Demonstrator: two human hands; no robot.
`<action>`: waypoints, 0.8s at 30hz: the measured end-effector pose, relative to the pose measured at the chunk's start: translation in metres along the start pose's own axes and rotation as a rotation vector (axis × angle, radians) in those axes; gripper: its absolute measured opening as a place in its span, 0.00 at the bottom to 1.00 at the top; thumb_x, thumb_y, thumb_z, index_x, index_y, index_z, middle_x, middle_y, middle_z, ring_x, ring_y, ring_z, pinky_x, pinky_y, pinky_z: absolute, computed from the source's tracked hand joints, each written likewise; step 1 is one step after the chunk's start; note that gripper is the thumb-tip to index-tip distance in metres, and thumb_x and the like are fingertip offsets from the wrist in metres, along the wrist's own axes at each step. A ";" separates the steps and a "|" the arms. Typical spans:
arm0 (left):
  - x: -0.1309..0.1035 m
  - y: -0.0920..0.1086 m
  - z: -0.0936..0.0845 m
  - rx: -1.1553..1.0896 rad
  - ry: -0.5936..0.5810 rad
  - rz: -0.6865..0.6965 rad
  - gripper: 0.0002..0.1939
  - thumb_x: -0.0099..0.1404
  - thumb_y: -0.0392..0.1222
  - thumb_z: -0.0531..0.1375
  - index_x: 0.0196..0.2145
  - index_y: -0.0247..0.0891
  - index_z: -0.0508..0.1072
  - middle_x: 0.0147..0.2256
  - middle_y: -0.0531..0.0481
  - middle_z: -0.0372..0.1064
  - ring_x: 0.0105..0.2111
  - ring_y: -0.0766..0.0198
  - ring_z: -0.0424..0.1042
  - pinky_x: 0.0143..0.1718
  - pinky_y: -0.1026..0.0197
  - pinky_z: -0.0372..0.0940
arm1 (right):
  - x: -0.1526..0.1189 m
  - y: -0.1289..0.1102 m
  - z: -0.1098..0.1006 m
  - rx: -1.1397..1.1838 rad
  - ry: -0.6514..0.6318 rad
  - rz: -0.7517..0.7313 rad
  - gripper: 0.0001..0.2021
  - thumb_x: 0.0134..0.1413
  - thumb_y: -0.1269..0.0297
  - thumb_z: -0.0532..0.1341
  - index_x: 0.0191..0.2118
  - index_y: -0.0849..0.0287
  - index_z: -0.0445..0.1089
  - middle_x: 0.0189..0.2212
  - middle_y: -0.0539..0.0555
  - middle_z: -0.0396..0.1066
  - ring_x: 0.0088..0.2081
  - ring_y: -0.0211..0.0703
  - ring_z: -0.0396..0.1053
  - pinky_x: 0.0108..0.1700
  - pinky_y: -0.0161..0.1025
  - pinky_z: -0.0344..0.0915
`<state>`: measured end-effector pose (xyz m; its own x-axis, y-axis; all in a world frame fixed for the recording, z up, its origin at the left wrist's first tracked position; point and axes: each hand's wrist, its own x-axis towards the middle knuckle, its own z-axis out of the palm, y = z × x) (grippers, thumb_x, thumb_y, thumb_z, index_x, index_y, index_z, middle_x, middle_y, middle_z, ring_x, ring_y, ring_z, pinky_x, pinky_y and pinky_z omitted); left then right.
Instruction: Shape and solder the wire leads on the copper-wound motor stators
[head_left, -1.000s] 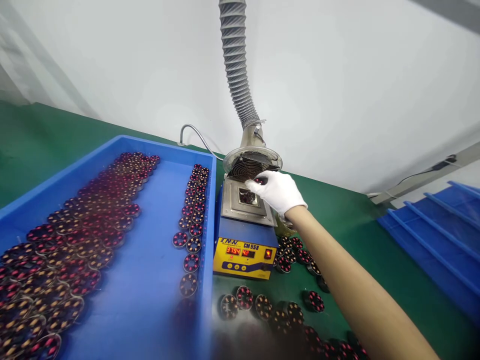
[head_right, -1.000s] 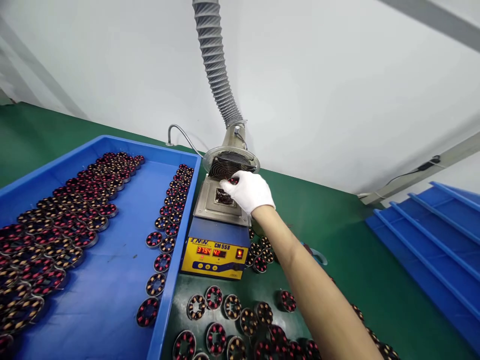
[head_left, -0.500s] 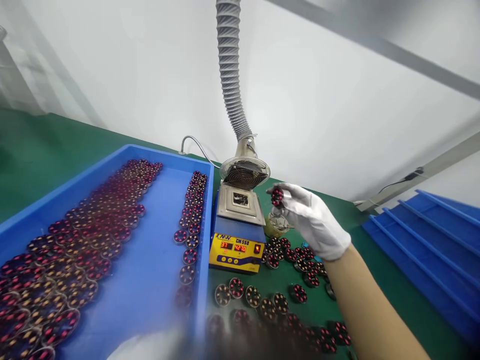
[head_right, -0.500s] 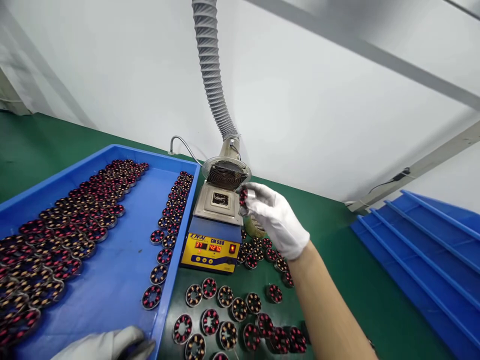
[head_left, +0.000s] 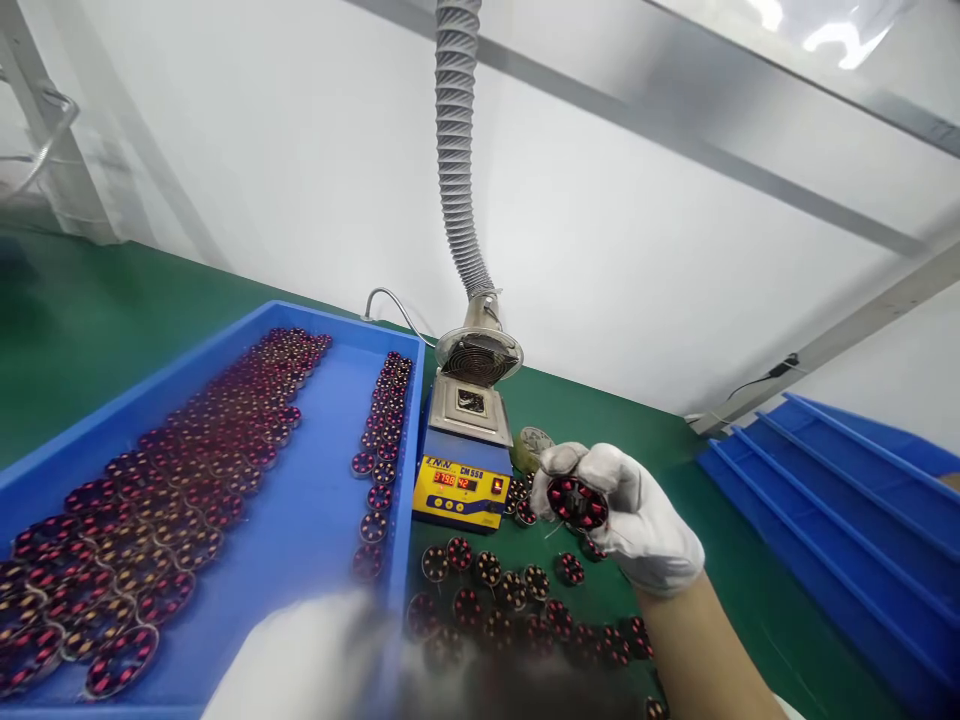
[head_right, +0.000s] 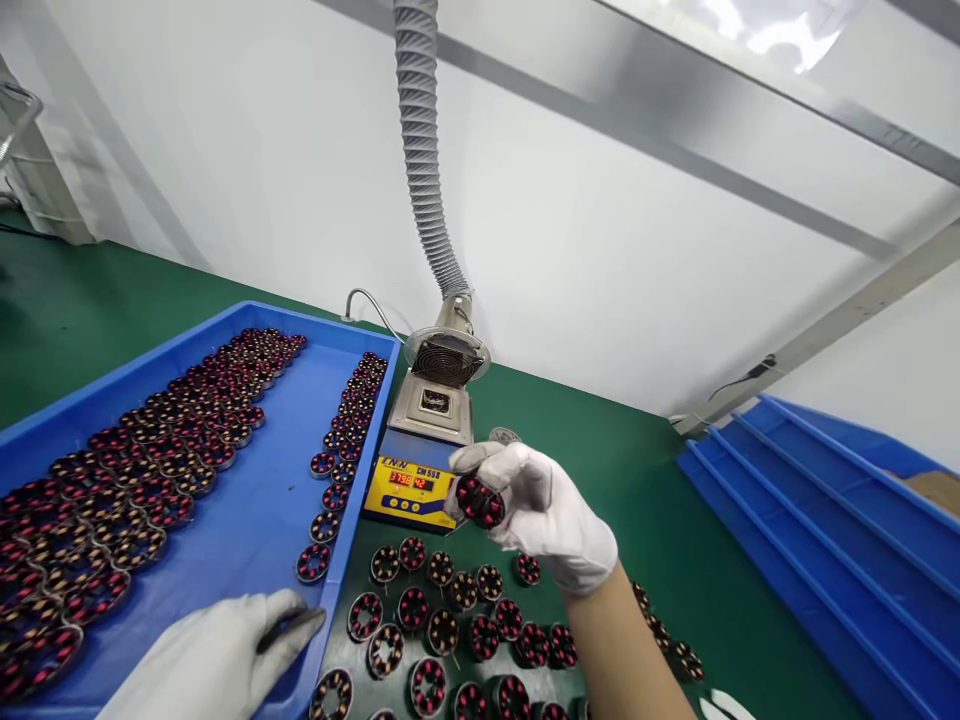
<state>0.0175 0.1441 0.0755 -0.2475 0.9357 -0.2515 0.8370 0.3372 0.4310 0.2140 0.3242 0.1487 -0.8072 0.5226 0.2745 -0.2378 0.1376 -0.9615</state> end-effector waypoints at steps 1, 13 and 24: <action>-0.001 0.003 -0.003 0.004 -0.011 0.003 0.17 0.65 0.43 0.46 0.39 0.44 0.74 0.36 0.47 0.76 0.37 0.55 0.74 0.38 0.57 0.64 | -0.002 -0.001 0.003 0.003 -0.018 0.004 0.13 0.40 0.65 0.68 0.35 0.47 0.70 0.42 0.49 0.68 0.34 0.43 0.70 0.36 0.43 0.65; -0.001 -0.017 0.020 0.001 0.107 0.114 0.17 0.65 0.40 0.45 0.39 0.45 0.74 0.37 0.48 0.75 0.32 0.61 0.73 0.34 0.61 0.62 | -0.036 -0.012 0.029 -0.001 -0.037 0.032 0.11 0.39 0.68 0.68 0.33 0.48 0.71 0.42 0.49 0.69 0.36 0.42 0.70 0.37 0.42 0.66; -0.004 0.004 -0.006 0.072 -0.090 0.165 0.17 0.59 0.37 0.47 0.35 0.43 0.75 0.35 0.44 0.75 0.32 0.54 0.73 0.34 0.55 0.64 | -0.031 -0.002 0.023 0.125 0.342 0.157 0.21 0.38 0.64 0.69 0.43 0.47 0.68 0.47 0.50 0.68 0.40 0.39 0.70 0.45 0.36 0.67</action>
<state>0.0187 0.1419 0.0833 -0.0621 0.9636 -0.2599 0.8964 0.1684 0.4101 0.2269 0.2886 0.1424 -0.6172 0.7824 0.0833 -0.2069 -0.0593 -0.9766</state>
